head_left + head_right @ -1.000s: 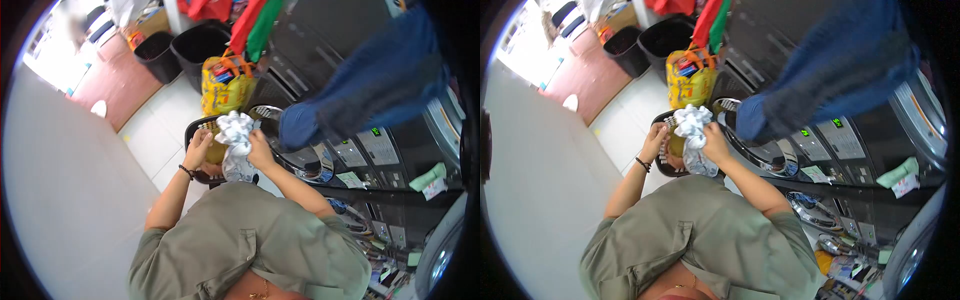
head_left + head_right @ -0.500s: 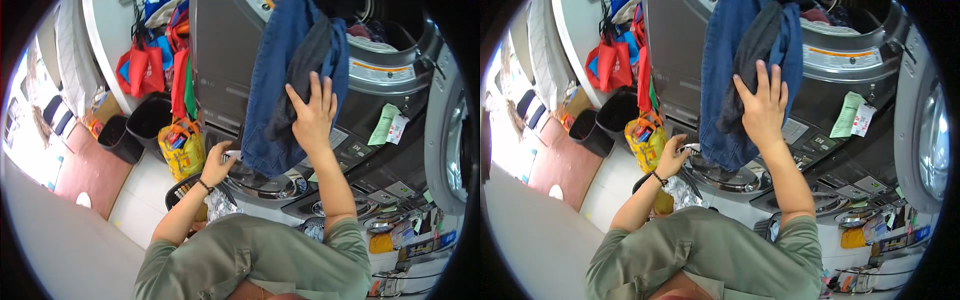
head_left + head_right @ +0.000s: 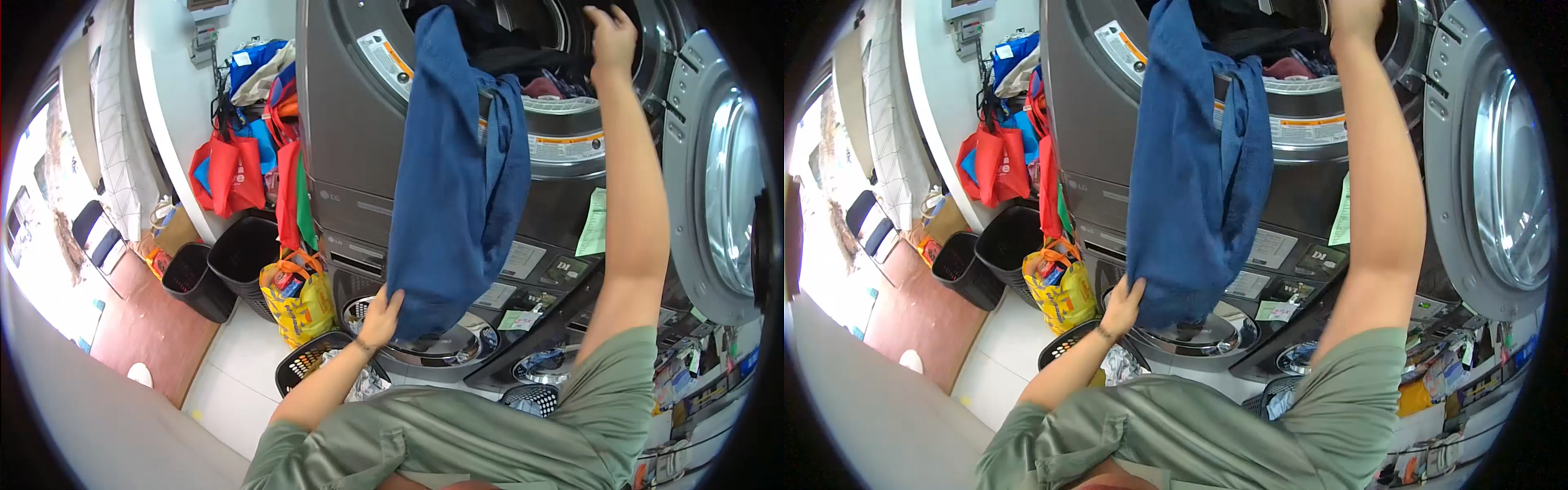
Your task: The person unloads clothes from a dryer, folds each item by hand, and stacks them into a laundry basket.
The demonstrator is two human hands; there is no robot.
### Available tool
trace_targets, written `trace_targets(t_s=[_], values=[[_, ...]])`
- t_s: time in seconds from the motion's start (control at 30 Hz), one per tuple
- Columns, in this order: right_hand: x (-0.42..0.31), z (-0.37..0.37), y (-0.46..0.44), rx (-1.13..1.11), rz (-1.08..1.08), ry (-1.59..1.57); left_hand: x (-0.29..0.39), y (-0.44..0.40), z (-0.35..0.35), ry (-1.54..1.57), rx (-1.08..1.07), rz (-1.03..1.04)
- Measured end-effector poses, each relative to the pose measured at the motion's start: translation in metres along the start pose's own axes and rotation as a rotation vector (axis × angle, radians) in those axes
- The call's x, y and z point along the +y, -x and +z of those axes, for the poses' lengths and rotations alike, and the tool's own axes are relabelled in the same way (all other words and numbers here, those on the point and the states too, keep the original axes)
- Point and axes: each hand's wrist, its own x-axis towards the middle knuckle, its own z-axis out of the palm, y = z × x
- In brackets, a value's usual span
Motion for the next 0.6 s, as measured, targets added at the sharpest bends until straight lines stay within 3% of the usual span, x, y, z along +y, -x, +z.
trace_targets(t_s=[0.03,0.1,0.13,0.17,0.2,0.23,0.27,0.3,0.37,0.43,0.47,0.53,0.57,0.6], values=[[-0.007,0.004,0.022,-0.218,-0.072,0.027,0.0,0.025,-0.02,-0.04,-0.053,-0.117],[-0.067,0.033,0.113,-0.804,-0.453,0.197,-0.034,0.078,-0.049,0.012,-0.054,-0.149],[-0.104,0.036,0.16,-1.059,-0.57,0.489,-0.081,0.111,-0.07,-0.009,-0.003,-0.239],[-0.109,0.045,0.194,-1.327,-0.622,0.437,-0.117,0.136,-0.088,-0.03,0.044,-0.34],[-0.105,0.049,0.234,-1.537,-0.634,0.302,-0.08,0.146,-0.103,-0.08,0.075,-0.331],[-0.102,0.055,0.266,-1.685,-0.759,0.266,-0.041,0.154,-0.115,-0.127,0.105,-0.32],[-0.076,0.059,0.313,-1.474,-1.082,0.409,-0.05,0.166,-0.13,-0.051,0.104,-0.361],[-0.063,0.067,0.342,-1.642,-0.895,0.386,-0.063,0.179,-0.147,0.02,0.103,-0.397],[-0.071,0.083,0.387,-1.567,-0.755,0.135,-0.068,0.206,-0.161,0.131,0.205,-0.482],[-0.103,0.101,0.431,-1.577,-0.663,-0.102,-0.065,0.23,-0.179,0.499,0.351,-0.739],[-0.116,0.108,0.457,-1.62,-0.572,-0.206,-0.063,0.239,-0.191,0.594,0.338,-0.768],[-0.15,0.116,0.5,-1.649,-0.236,-0.515,-0.068,0.255,-0.218,0.643,0.221,-0.629],[-0.165,0.126,0.517,-1.868,-0.077,-0.492,-0.076,0.264,-0.228,0.6,0.18,-0.524],[-0.165,0.133,0.547,-1.694,0.09,-0.633,-0.072,0.271,-0.232,0.882,0.232,-0.365]])
